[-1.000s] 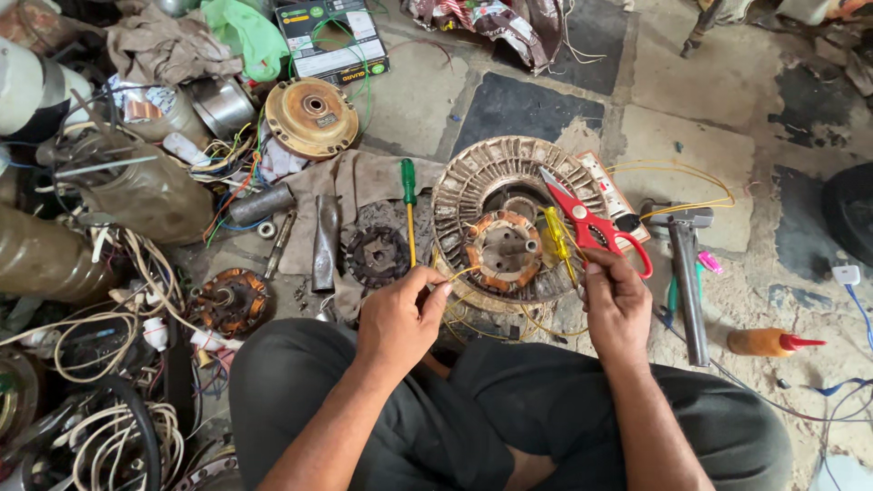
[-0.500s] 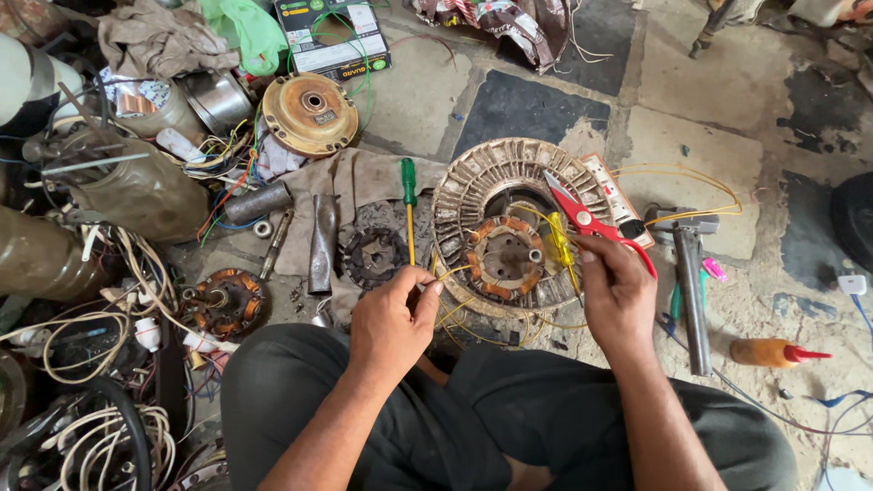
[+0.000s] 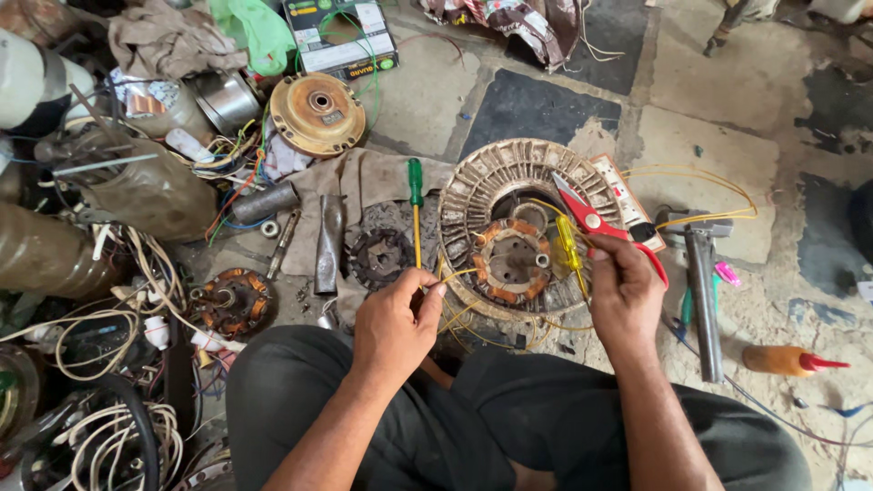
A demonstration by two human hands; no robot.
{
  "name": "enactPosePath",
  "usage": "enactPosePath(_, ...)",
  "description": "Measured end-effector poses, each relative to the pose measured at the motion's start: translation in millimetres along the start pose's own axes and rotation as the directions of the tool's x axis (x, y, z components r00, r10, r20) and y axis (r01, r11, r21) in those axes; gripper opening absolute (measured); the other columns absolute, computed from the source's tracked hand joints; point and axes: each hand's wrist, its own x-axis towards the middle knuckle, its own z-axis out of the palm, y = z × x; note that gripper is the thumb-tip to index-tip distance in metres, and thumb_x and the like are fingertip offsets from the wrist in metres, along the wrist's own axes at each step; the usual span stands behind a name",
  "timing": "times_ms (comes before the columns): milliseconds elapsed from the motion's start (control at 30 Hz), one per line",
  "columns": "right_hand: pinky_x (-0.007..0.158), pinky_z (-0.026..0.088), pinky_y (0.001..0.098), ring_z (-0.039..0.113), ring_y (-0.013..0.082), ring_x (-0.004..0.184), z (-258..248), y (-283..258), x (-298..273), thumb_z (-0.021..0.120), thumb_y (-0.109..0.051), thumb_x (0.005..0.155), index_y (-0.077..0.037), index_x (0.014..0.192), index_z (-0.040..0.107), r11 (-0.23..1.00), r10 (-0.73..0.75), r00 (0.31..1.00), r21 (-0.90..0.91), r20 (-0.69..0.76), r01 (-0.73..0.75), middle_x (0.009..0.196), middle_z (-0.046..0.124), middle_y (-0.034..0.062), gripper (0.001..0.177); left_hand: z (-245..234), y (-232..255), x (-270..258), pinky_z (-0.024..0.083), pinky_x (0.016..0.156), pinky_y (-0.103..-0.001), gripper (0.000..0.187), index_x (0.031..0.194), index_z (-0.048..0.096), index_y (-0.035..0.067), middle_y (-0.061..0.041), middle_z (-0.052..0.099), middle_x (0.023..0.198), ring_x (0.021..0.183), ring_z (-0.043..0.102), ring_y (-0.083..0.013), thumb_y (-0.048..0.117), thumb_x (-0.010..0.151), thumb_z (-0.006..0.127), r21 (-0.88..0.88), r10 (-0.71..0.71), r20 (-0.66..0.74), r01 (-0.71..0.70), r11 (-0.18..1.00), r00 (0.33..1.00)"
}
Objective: The person sits on the floor and works on a circular electrical component, using a yellow screwdriver to manipulate wires and a red tool to test connections. The person also handles a metal casing and other parts from the surrounding clutter.
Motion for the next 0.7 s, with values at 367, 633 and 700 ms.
enactPosePath(367, 0.075, 0.051, 0.0311, 0.066, 0.0190, 0.083, 5.2, -22.8, 16.5, 0.061, -0.006, 0.100, -0.006, 0.116, 0.074, 0.976, -0.180, 0.981, -0.109, 0.069, 0.186, 0.094, 0.071, 0.0109, 0.021, 1.2, -3.2, -0.1, 0.051, 0.052, -0.042, 0.014, 0.094, 0.067, 0.012, -0.009, 0.071, 0.067, 0.059, 0.070, -0.0285, 0.024, 0.091, 0.073, -0.009, 0.051, -0.033, -0.052, 0.999, 0.998)
enactPosePath(633, 0.085, 0.053, 0.0302, 0.071, 0.0191, 0.096, 9.3, -14.7, 22.1, 0.060, -0.007, 0.100, -0.004, 0.116, 0.072, 0.979, -0.188, 0.980, -0.074, 0.057, 0.192, 0.106, 0.074, 0.0115, 0.020, -1.7, -2.1, 0.9, 0.050, 0.052, -0.043, 0.015, 0.095, 0.067, 0.012, -0.010, 0.069, 0.063, 0.057, 0.069, -0.0299, 0.025, 0.092, 0.073, 0.015, 0.018, -0.001, -0.018, 1.000, 1.000)
enactPosePath(700, 0.084, 0.053, 0.0296, 0.070, 0.0177, 0.094, 10.0, -10.3, 21.4, 0.061, -0.008, 0.101, -0.004, 0.116, 0.072, 0.984, -0.158, 0.986, -0.070, 0.056, 0.162, 0.105, 0.073, 0.0107, 0.019, -0.9, -2.1, 1.2, 0.050, 0.052, -0.044, 0.015, 0.094, 0.067, 0.012, -0.010, 0.069, 0.064, 0.058, 0.069, -0.0302, 0.025, 0.092, 0.073, 0.027, 0.022, -0.003, -0.022, 0.999, 1.000)
